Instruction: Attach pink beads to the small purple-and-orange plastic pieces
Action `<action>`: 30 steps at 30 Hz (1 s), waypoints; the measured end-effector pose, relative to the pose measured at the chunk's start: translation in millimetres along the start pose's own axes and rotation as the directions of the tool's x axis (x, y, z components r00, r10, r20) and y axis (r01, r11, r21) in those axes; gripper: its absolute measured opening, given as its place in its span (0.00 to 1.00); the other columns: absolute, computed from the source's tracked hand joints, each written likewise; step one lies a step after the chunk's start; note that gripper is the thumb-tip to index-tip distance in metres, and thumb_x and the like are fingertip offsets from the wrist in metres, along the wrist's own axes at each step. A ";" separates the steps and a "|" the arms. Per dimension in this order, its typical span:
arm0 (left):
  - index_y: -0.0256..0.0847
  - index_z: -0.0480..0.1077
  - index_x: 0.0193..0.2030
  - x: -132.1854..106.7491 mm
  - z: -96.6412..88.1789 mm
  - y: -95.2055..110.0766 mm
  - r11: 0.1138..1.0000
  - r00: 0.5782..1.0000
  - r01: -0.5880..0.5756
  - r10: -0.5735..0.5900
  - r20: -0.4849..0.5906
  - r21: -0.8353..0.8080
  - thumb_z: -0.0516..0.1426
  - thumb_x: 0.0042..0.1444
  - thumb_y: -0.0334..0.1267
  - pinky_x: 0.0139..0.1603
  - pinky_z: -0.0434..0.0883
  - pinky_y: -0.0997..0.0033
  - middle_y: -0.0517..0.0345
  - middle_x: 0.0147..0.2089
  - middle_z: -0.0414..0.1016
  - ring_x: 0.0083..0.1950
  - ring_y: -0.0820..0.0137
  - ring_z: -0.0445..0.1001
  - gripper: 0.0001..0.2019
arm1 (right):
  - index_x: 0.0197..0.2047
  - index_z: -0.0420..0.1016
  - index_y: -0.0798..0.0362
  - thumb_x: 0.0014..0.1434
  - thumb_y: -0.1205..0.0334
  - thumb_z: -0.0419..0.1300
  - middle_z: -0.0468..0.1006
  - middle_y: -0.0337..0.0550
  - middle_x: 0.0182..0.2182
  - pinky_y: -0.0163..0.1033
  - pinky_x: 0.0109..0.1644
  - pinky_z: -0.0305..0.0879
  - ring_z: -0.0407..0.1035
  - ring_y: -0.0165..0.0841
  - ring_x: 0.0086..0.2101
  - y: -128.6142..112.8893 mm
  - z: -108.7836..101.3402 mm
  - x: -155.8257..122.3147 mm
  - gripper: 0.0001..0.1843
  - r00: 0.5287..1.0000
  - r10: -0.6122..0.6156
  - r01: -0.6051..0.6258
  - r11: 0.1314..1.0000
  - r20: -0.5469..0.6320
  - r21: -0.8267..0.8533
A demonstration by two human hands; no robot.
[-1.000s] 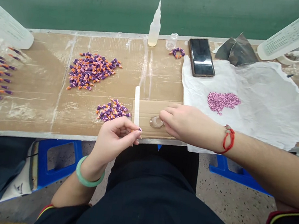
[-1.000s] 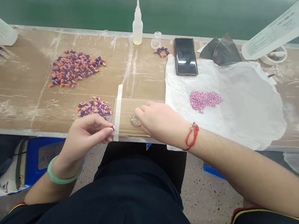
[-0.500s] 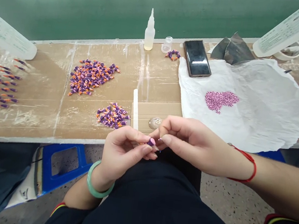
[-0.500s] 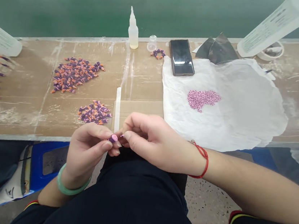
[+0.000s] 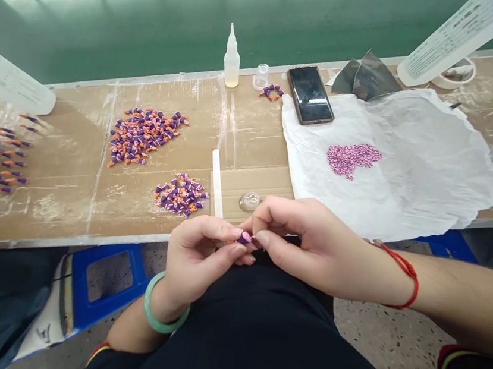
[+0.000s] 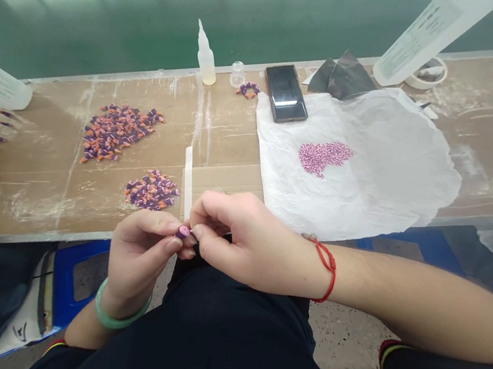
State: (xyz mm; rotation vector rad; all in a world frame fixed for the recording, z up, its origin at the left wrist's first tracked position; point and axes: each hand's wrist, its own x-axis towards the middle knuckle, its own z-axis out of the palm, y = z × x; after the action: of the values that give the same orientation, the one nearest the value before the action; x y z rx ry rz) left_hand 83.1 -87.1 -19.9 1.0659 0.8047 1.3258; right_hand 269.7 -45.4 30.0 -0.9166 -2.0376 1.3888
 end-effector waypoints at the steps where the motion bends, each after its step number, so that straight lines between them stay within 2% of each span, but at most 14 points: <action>1: 0.41 0.78 0.35 0.3 0.3 0.0 1.000 1.000 -0.015 0.015 0.011 -0.015 0.68 0.55 0.30 0.28 0.83 0.80 0.60 0.33 0.84 0.28 0.71 0.84 0.04 | 0.33 0.70 0.55 0.61 0.73 0.54 0.76 0.36 0.26 0.27 0.28 0.61 0.66 0.22 0.25 -0.4 0.3 -0.1 0.07 1.000 -0.006 0.006 1.000 -0.002 -0.001; 10: 0.41 0.80 0.35 -0.8 6.2 0.4 0.999 0.999 -0.033 0.032 -0.040 -0.028 0.69 0.54 0.31 0.26 0.82 0.80 0.59 0.32 0.84 0.27 0.71 0.83 0.04 | 0.34 0.72 0.56 0.61 0.72 0.53 0.76 0.39 0.26 0.30 0.29 0.62 0.68 0.25 0.26 -3.8 2.7 -3.0 0.08 0.999 -0.027 0.024 0.995 -0.023 -0.094; 20: 0.43 0.82 0.37 0.6 6.1 2.4 0.997 0.999 -0.032 0.030 -0.027 -0.067 0.68 0.55 0.27 0.28 0.81 0.81 0.60 0.32 0.84 0.27 0.72 0.83 0.06 | 0.33 0.69 0.54 0.61 0.73 0.53 0.76 0.38 0.26 0.31 0.28 0.60 0.68 0.26 0.25 -5.8 5.3 -2.9 0.08 0.991 -0.118 0.103 0.970 -0.059 -0.218; 26: 0.43 0.81 0.35 -9.1 7.4 -3.1 0.995 0.997 0.060 -0.064 -0.042 -0.084 0.68 0.54 0.29 0.28 0.81 0.82 0.62 0.31 0.84 0.27 0.73 0.83 0.05 | 0.31 0.66 0.52 0.62 0.73 0.52 0.75 0.36 0.24 0.29 0.26 0.60 0.68 0.24 0.23 3.1 13.8 -8.2 0.09 0.987 -0.145 0.128 0.965 -0.061 -0.228; 28: 0.41 0.80 0.33 -15.5 7.1 -8.6 0.991 0.990 0.123 -0.126 -0.056 -0.062 0.69 0.54 0.32 0.27 0.80 0.82 0.60 0.30 0.84 0.26 0.72 0.83 0.03 | 0.31 0.66 0.52 0.62 0.72 0.51 0.76 0.37 0.24 0.29 0.26 0.62 0.69 0.25 0.23 11.8 21.0 -10.7 0.09 0.992 -0.111 0.095 0.971 -0.062 -0.220; 30: 0.39 0.78 0.31 -20.1 2.0 -13.1 0.979 0.977 0.202 -0.202 -0.069 -0.001 0.69 0.53 0.36 0.26 0.80 0.79 0.57 0.28 0.83 0.25 0.70 0.83 0.06 | 0.32 0.68 0.52 0.64 0.70 0.51 0.77 0.38 0.25 0.31 0.27 0.64 0.72 0.27 0.23 21.4 27.0 -12.6 0.10 0.997 -0.058 0.046 0.972 -0.047 -0.232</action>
State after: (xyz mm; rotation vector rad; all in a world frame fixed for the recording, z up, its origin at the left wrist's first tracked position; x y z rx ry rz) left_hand 87.4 -106.3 -33.7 0.9204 0.9438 1.1929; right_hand 263.6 -65.7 0.0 -0.9771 -2.1978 1.1041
